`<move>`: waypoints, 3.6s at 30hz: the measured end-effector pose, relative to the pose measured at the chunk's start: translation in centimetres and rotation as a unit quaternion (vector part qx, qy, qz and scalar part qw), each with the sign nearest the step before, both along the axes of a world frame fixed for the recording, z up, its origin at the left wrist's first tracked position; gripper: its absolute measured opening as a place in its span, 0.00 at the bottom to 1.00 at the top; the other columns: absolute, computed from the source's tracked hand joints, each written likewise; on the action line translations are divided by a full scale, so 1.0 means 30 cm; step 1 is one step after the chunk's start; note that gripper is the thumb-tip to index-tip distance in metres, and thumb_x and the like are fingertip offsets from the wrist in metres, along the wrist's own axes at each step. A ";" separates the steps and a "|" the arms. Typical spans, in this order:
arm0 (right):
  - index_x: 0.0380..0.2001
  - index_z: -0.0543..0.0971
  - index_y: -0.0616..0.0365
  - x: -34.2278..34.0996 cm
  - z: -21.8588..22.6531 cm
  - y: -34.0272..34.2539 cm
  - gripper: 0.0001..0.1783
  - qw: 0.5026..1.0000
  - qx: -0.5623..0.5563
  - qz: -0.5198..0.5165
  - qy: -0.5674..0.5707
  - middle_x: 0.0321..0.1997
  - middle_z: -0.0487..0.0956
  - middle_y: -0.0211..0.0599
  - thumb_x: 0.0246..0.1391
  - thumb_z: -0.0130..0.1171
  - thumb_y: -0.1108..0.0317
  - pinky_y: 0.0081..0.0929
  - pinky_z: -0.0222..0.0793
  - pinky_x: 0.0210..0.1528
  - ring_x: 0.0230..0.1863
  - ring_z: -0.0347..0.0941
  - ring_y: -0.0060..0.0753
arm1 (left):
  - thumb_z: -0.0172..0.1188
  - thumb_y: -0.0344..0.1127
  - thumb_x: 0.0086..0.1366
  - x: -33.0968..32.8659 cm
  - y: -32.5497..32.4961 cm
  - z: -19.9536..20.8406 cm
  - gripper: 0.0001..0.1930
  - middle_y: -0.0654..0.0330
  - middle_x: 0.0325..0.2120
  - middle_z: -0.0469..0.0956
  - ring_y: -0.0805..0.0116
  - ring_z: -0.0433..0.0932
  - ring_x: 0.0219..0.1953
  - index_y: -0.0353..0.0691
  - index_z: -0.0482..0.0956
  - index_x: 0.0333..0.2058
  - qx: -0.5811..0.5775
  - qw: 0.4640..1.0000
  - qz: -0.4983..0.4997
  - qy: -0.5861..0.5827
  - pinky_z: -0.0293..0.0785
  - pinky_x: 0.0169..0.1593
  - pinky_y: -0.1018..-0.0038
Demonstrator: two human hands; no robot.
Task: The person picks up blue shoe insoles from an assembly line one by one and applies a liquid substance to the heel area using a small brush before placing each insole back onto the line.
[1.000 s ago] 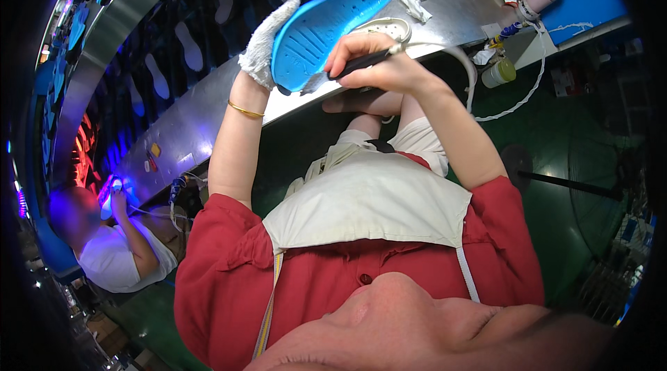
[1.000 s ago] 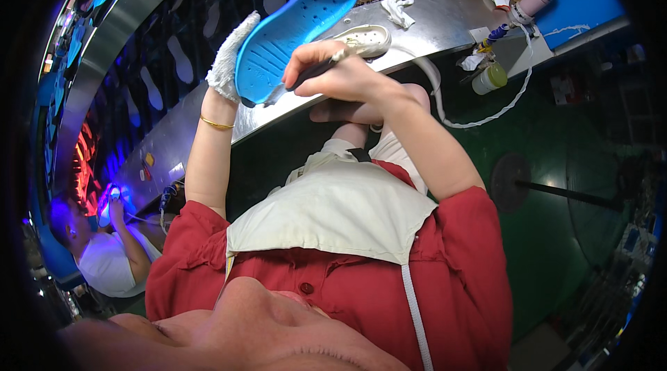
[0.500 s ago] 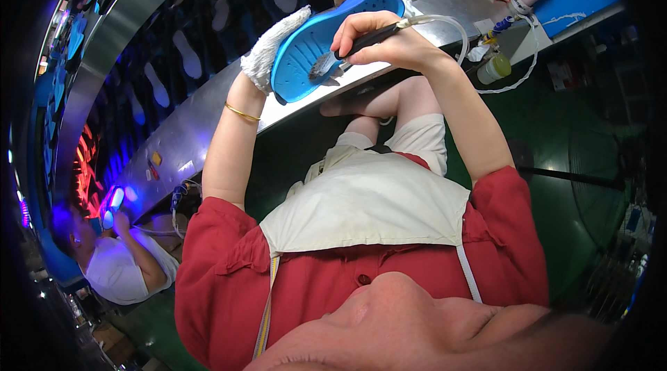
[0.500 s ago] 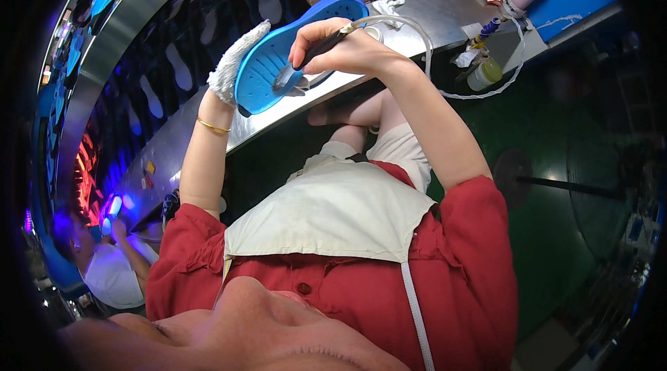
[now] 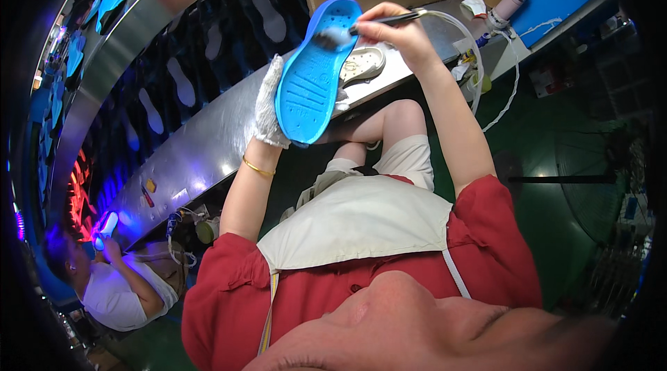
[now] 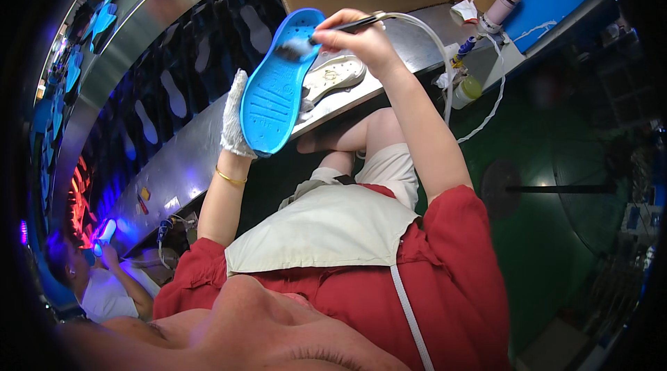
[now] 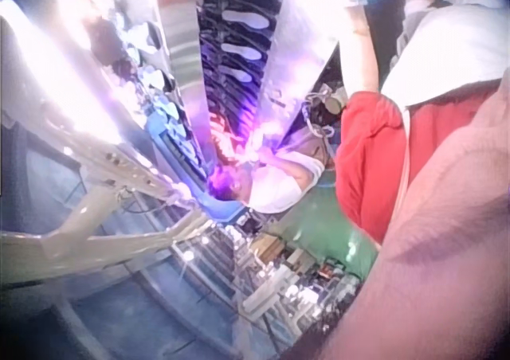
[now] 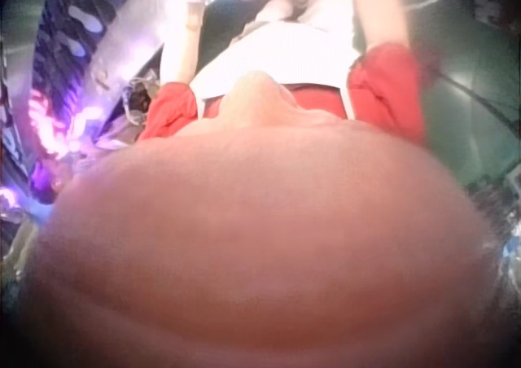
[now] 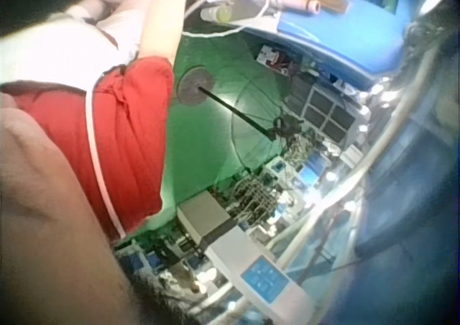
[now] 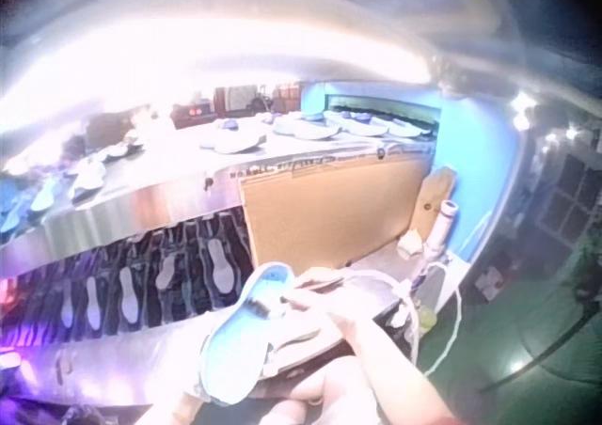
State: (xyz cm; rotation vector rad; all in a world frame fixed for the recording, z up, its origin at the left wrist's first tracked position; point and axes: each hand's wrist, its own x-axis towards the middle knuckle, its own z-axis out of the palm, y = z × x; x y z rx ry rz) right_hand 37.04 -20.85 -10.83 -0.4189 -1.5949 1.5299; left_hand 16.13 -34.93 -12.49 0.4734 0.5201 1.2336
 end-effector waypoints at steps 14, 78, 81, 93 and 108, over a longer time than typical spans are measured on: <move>0.30 0.77 0.62 -0.041 0.042 -0.185 0.07 0.941 0.307 -0.138 -0.043 0.41 0.77 0.39 0.45 0.62 0.81 0.24 0.69 0.45 0.43 0.72 0.29 | 0.40 0.61 0.67 -0.031 -0.040 -0.012 0.36 0.45 0.49 0.74 0.52 0.78 0.47 0.33 0.63 0.58 0.049 0.992 0.081 0.086 0.75 0.52 0.59; 0.35 0.76 0.59 -0.042 -0.077 -0.306 0.10 0.997 0.042 -0.055 -0.035 0.30 0.76 0.29 0.48 0.64 0.76 0.13 0.67 0.35 0.33 0.71 0.16 | 0.44 0.58 0.67 -0.279 -0.138 0.084 0.31 0.45 0.44 0.76 0.51 0.76 0.42 0.38 0.75 0.16 0.121 0.990 0.015 -0.064 0.73 0.50 0.62; 0.36 0.74 0.57 -0.011 -0.094 -0.308 0.11 0.997 0.008 -0.070 -0.028 0.33 0.76 0.28 0.49 0.64 0.76 0.13 0.67 0.37 0.34 0.71 0.15 | 0.42 0.74 0.57 -0.096 -0.223 -0.018 0.44 0.42 0.58 0.63 0.41 0.64 0.58 0.39 0.68 0.57 0.018 0.990 0.053 -0.128 0.55 0.62 0.42; 0.33 0.72 0.58 -0.170 -0.032 -0.370 0.11 0.995 0.071 -0.069 0.013 0.29 0.77 0.29 0.47 0.63 0.75 0.14 0.70 0.34 0.31 0.73 0.15 | 0.39 0.78 0.55 0.070 -0.147 -0.148 0.45 0.50 0.55 0.67 0.51 0.69 0.55 0.46 0.61 0.59 0.074 0.967 0.114 -0.217 0.67 0.58 0.51; 0.33 0.74 0.60 -0.183 -0.050 -0.437 0.11 0.987 0.127 -0.080 -0.055 0.33 0.76 0.34 0.45 0.62 0.74 0.20 0.73 0.36 0.30 0.74 0.21 | 0.42 0.73 0.58 0.005 -0.139 -0.216 0.40 0.56 0.52 0.71 0.60 0.71 0.52 0.46 0.66 0.56 -0.018 0.977 0.213 0.006 0.68 0.58 0.62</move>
